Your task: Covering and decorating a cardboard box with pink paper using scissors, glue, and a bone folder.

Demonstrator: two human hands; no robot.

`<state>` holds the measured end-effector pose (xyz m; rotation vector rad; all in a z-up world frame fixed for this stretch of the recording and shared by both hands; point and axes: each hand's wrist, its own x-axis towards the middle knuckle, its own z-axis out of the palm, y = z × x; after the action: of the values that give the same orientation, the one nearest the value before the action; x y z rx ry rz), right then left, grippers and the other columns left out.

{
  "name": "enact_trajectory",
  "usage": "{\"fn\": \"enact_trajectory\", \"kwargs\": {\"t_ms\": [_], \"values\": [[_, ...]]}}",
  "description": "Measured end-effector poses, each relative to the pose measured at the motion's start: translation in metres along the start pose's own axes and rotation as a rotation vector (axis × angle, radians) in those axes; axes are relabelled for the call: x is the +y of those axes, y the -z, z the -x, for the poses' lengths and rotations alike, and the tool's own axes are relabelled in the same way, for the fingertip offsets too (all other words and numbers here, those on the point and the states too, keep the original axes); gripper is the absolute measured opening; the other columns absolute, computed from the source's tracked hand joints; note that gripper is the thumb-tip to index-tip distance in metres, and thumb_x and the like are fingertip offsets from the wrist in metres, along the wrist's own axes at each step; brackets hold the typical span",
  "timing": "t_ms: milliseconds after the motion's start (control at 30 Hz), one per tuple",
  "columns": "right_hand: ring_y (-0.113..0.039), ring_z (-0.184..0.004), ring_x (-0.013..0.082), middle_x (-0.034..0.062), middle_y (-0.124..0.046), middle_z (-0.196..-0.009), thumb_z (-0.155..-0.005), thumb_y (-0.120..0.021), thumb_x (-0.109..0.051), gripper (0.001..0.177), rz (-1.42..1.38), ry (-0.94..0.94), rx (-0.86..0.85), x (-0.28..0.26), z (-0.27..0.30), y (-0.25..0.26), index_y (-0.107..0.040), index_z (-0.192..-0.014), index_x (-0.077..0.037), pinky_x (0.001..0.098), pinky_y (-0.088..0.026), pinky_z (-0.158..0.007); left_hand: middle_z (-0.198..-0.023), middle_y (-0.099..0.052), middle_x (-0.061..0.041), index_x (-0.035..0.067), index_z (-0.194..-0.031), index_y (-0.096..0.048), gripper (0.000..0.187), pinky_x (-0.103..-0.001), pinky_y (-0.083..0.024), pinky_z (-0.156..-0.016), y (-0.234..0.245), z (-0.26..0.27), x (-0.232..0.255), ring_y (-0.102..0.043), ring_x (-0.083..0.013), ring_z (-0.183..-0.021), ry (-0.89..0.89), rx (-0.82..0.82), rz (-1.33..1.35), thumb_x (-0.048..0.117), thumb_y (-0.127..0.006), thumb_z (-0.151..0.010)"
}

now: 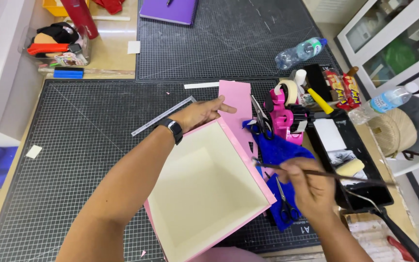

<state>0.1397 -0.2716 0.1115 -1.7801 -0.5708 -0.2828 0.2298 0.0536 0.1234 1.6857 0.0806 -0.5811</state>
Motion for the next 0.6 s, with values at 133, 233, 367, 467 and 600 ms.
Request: {"fn": "enact_trajectory", "kwargs": {"t_ms": [133, 233, 367, 467, 600], "values": [[-0.068, -0.060, 0.0135, 0.0049, -0.067, -0.074, -0.102, -0.052, -0.019, 0.023, 0.155, 0.114, -0.166, -0.001, 0.005, 0.010, -0.066, -0.091, -0.005, 0.0250, -0.057, -0.055, -0.080, -0.067, -0.020, 0.022, -0.142, -0.066, 0.077, -0.032, -0.040, -0.094, 0.000, 0.002, 0.002, -0.052, -0.0236, -0.102, -0.028, -0.032, 0.034, 0.068, -0.031, -0.091], [-0.063, -0.051, 0.0112, 0.0035, -0.064, -0.068, -0.103, -0.050, -0.021, 0.027, 0.181, 0.092, -0.124, 0.005, 0.010, 0.014, -0.065, -0.086, -0.006, 0.0225, -0.051, -0.046, -0.119, -0.070, -0.030, 0.027, -0.139, -0.066, 0.078, -0.041, -0.025, -0.124, -0.001, 0.004, 0.002, -0.042, -0.0320, -0.153, 0.002, 0.008, -0.017, 0.071, -0.029, -0.087], [-0.071, -0.068, 0.0156, 0.0098, -0.070, -0.086, -0.102, -0.055, -0.008, 0.013, 0.106, 0.243, -0.134, -0.002, -0.007, -0.005, -0.066, -0.098, -0.002, 0.0266, -0.061, -0.067, -0.146, -0.056, -0.036, 0.030, -0.138, -0.067, 0.077, -0.042, -0.026, -0.122, 0.000, 0.000, 0.001, -0.033, -0.0338, -0.157, 0.004, 0.002, -0.020, 0.073, -0.030, -0.086], [-0.063, -0.063, 0.0144, 0.0027, -0.060, -0.069, -0.103, -0.050, -0.016, 0.028, 0.111, 0.105, -0.205, -0.017, 0.000, 0.001, -0.062, -0.081, -0.005, 0.0272, -0.051, -0.061, -0.071, -0.069, -0.015, 0.021, -0.144, -0.064, 0.077, -0.029, -0.053, -0.074, -0.001, 0.003, -0.002, -0.060, -0.0172, -0.062, -0.033, -0.059, 0.074, 0.067, -0.031, -0.092], [-0.071, -0.047, 0.0119, 0.0001, -0.070, -0.064, -0.100, -0.053, -0.029, 0.031, 0.263, -0.060, -0.168, 0.002, 0.014, 0.026, -0.067, -0.080, -0.009, 0.0218, -0.056, -0.048, -0.141, -0.060, -0.036, 0.029, -0.138, -0.067, 0.077, -0.041, -0.022, -0.124, -0.002, 0.005, 0.004, -0.034, -0.0332, -0.157, -0.008, 0.003, -0.011, 0.072, -0.030, -0.086]]}}
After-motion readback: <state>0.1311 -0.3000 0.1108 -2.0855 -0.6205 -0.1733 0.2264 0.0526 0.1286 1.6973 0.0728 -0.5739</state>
